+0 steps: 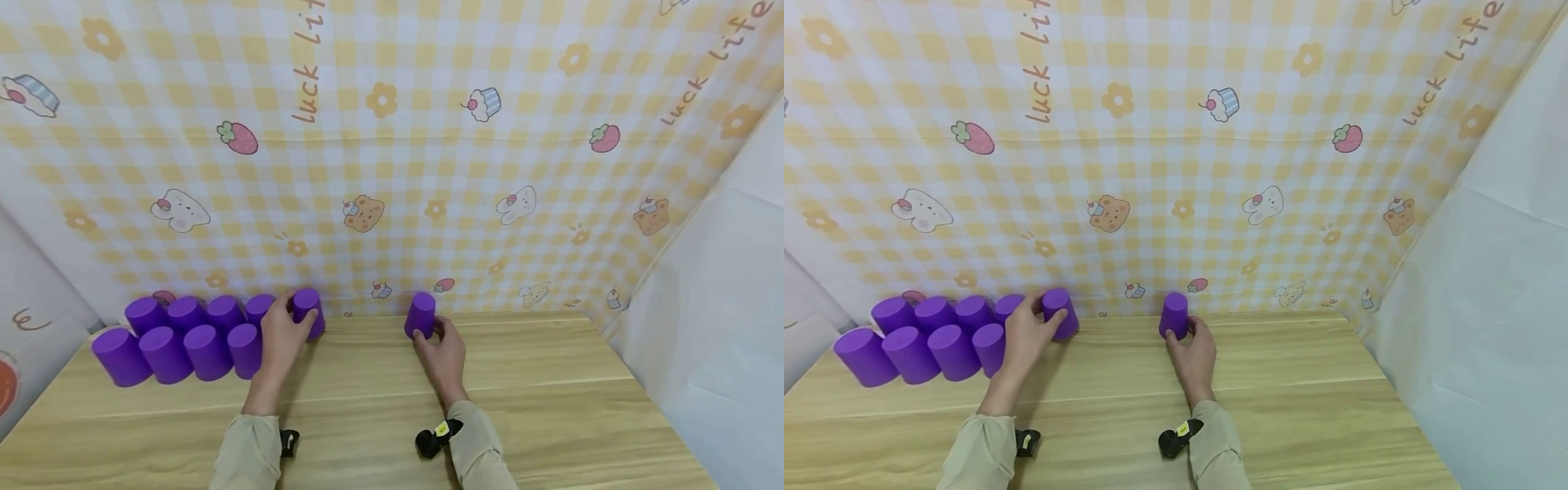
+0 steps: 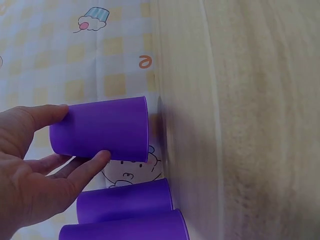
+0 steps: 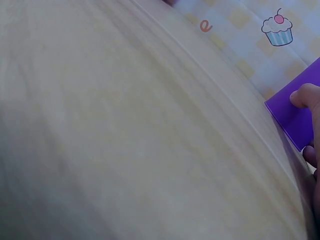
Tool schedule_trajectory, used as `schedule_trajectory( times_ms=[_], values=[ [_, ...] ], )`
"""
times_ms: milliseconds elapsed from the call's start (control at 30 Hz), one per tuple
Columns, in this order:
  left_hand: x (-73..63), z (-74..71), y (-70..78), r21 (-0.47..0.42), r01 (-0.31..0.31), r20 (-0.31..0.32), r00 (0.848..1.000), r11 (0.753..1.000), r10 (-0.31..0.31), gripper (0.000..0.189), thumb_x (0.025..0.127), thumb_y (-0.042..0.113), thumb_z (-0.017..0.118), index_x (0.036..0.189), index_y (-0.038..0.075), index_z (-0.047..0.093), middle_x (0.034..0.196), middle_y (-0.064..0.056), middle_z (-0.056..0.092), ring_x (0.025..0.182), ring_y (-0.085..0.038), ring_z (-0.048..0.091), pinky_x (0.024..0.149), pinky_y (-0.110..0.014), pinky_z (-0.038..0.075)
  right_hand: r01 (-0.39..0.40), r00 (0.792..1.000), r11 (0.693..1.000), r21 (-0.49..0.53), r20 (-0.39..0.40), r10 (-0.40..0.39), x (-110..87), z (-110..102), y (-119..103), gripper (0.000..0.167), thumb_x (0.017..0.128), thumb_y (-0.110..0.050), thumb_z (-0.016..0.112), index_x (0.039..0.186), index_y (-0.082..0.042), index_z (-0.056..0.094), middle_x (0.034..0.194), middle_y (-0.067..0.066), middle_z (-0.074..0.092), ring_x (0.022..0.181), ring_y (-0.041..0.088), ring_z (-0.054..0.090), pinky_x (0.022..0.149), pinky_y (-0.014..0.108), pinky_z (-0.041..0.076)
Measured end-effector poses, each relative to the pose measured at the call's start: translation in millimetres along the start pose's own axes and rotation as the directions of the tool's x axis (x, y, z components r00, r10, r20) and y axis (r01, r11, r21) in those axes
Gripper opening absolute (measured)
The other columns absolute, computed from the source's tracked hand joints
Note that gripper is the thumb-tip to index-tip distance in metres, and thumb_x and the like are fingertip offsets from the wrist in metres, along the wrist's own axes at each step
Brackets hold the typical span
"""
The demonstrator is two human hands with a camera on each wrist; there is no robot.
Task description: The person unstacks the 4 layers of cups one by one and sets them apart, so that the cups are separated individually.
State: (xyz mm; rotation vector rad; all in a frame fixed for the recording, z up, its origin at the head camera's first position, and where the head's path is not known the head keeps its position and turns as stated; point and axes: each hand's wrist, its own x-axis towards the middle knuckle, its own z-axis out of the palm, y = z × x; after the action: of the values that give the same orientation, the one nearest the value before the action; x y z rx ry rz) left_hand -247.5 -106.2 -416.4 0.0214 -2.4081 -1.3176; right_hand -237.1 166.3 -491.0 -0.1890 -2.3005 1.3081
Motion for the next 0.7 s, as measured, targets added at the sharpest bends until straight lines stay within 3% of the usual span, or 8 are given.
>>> schedule_trajectory(
  times_ms=[700],
  values=[
    [-5.0, 2.6, -7.0, 0.073, -0.029, -0.059, 0.998, 0.997, 0.033, 0.049, 0.078, 0.004, 0.072, 0.120, -0.010, 0.052, 0.114, -0.031, 0.056, 0.106, -0.045, 0.051, 0.094, -0.052, 0.040, 0.008, 1.000, 1.000, 0.003, 0.004, -0.008, -0.6, -2.0, -1.5, 0.047, 0.077, -0.021, 0.076, 0.115, -0.002, 0.058, 0.106, 0.012, 0.063, 0.097, 0.025, 0.060, 0.087, 0.037, 0.049]
  ],
)
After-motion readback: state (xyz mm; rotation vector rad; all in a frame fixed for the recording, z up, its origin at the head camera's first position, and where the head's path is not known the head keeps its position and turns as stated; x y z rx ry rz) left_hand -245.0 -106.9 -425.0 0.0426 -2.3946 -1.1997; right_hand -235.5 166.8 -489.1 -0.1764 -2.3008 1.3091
